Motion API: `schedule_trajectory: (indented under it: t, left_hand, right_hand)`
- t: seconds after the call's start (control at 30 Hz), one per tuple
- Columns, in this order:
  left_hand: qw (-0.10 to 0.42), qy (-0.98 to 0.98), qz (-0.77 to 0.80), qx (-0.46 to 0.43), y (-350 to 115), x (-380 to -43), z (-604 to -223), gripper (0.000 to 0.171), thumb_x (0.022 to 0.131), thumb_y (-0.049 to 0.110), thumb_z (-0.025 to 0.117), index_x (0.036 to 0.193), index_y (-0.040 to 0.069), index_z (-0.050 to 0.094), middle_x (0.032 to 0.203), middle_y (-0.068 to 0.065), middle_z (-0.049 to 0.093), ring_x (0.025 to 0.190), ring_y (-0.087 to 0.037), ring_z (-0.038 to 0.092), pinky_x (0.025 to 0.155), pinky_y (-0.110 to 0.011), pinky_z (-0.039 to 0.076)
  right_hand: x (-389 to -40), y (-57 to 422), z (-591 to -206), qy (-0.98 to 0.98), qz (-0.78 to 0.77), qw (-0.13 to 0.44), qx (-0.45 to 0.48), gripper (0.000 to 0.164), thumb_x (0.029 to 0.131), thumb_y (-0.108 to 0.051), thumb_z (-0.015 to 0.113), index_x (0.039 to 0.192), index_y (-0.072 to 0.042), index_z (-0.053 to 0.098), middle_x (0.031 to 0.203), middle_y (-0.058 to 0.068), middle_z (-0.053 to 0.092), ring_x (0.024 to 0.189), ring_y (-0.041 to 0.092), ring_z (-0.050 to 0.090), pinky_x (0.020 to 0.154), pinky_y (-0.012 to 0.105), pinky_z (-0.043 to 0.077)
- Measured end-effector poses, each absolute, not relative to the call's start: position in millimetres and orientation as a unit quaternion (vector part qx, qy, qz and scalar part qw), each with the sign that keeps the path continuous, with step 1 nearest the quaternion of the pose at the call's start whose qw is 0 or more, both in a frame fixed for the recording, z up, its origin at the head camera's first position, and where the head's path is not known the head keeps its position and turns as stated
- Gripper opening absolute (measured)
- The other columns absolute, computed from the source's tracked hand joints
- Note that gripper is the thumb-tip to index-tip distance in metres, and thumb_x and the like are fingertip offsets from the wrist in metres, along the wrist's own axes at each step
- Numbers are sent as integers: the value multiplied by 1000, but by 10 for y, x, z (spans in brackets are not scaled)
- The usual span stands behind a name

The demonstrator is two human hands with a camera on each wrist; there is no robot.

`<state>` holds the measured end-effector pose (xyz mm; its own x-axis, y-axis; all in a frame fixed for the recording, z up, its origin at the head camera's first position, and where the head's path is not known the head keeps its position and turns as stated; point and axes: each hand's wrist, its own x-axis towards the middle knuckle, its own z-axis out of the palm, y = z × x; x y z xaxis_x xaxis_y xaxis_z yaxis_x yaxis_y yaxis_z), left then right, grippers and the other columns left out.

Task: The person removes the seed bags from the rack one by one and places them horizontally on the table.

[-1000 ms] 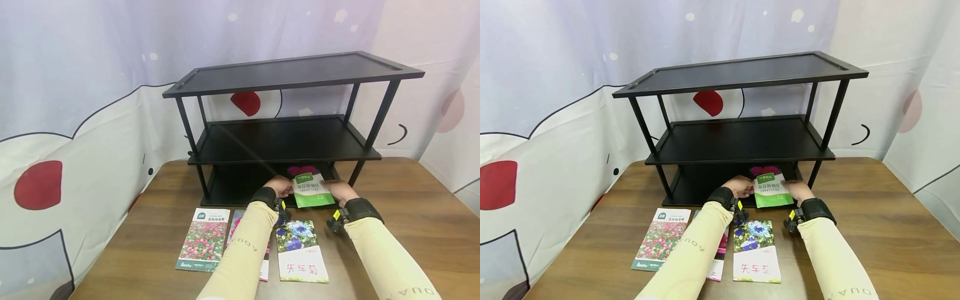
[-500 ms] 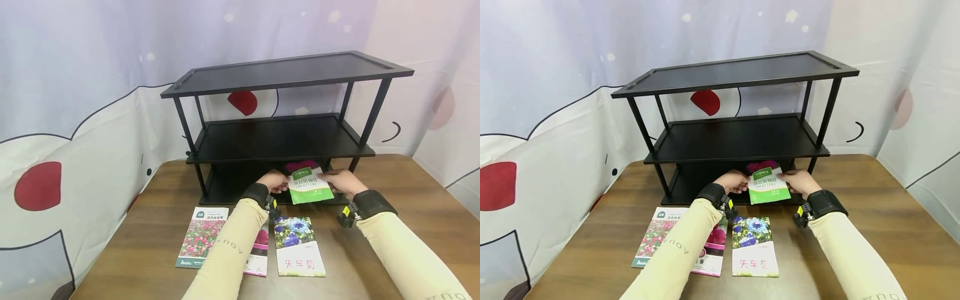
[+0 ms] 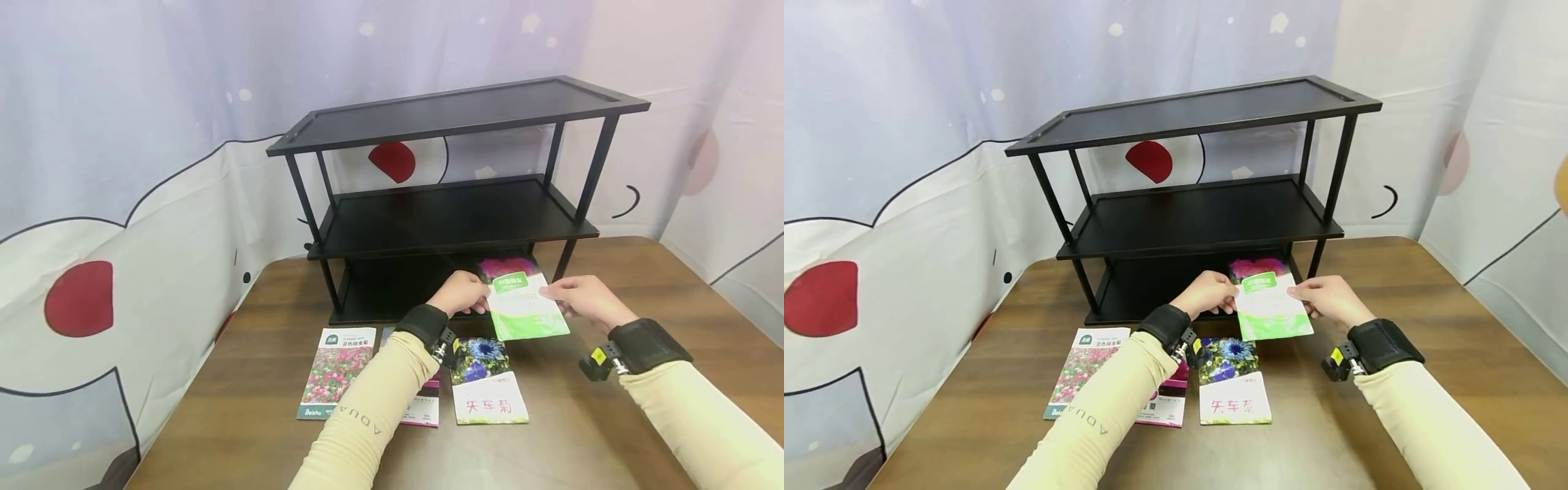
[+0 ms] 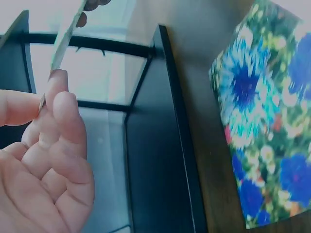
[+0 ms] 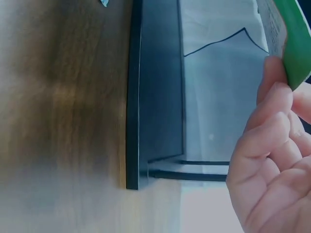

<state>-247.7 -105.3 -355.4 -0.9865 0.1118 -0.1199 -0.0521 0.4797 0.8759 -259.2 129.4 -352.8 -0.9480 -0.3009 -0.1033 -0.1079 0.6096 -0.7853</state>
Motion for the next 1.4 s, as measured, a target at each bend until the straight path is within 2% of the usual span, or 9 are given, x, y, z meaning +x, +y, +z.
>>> schedule_trajectory:
  t: [0.13,0.33,0.43,0.63,0.73,0.83,1.13,1.27,1.4]
  left_hand:
    - [84,859,504,32,-991,-2452,-3541,20,84,10,58,65,6,63,57,-2,64,52,-12,60,53,-32,44]
    - [100,879,464,46,-914,-2412,-3585,24,85,12,61,62,6,61,53,-2,62,53,-15,61,57,-35,47]
    - [97,896,429,65,-885,-2398,-3598,28,85,14,62,58,5,59,50,-2,58,53,-17,61,51,-28,44]
    - [95,926,351,99,-845,-2367,-3616,33,85,19,62,54,9,56,45,-1,52,42,-13,46,39,-23,33]
    - [103,933,327,112,-828,-2340,-3626,35,84,20,61,52,9,54,48,-4,55,40,-10,40,41,-23,32]
    - [110,934,320,118,-816,-2306,-3625,35,83,18,61,51,9,52,52,-8,57,43,-9,42,46,-21,32]
    - [123,941,290,120,-814,-2272,-3644,38,81,18,62,46,10,48,44,-3,47,39,-9,36,45,-22,30]
    - [125,944,280,124,-824,-2280,-3669,38,81,18,62,46,10,48,45,-3,50,39,-8,38,44,-21,31]
    - [127,942,283,125,-825,-2284,-3692,37,80,15,62,46,11,47,42,-1,46,40,-11,43,43,-21,31]
  right_hand:
    - [-2540,1368,-3505,894,-419,106,-120,48,89,-36,61,106,9,59,70,3,52,68,18,50,62,32,45]
    - [-2451,1443,-3517,896,-411,113,-124,43,90,-31,61,103,9,60,66,1,51,64,16,49,61,32,44]
    - [-2414,1480,-3515,904,-393,112,-125,40,90,-32,60,100,7,61,63,1,49,62,16,48,59,31,41]
    - [-2356,1526,-3541,913,-366,112,-139,33,89,-30,61,89,3,62,58,1,46,57,15,45,53,28,35]
    - [-2327,1540,-3582,912,-365,116,-145,30,89,-27,62,88,3,63,57,0,46,56,15,44,52,27,35]
    - [-2304,1552,-3624,911,-367,120,-145,28,88,-25,63,88,3,63,57,-1,46,55,14,45,51,27,36]
    - [-2276,1538,-3701,907,-375,130,-142,25,87,-20,63,88,4,64,57,-1,48,53,13,46,48,24,35]
    - [-2277,1525,-3734,906,-376,137,-139,23,87,-19,63,88,4,64,57,-1,49,53,13,46,48,24,35]
    - [-2278,1517,-3760,905,-377,140,-138,22,87,-18,63,86,3,64,57,-2,48,51,12,45,48,23,34]
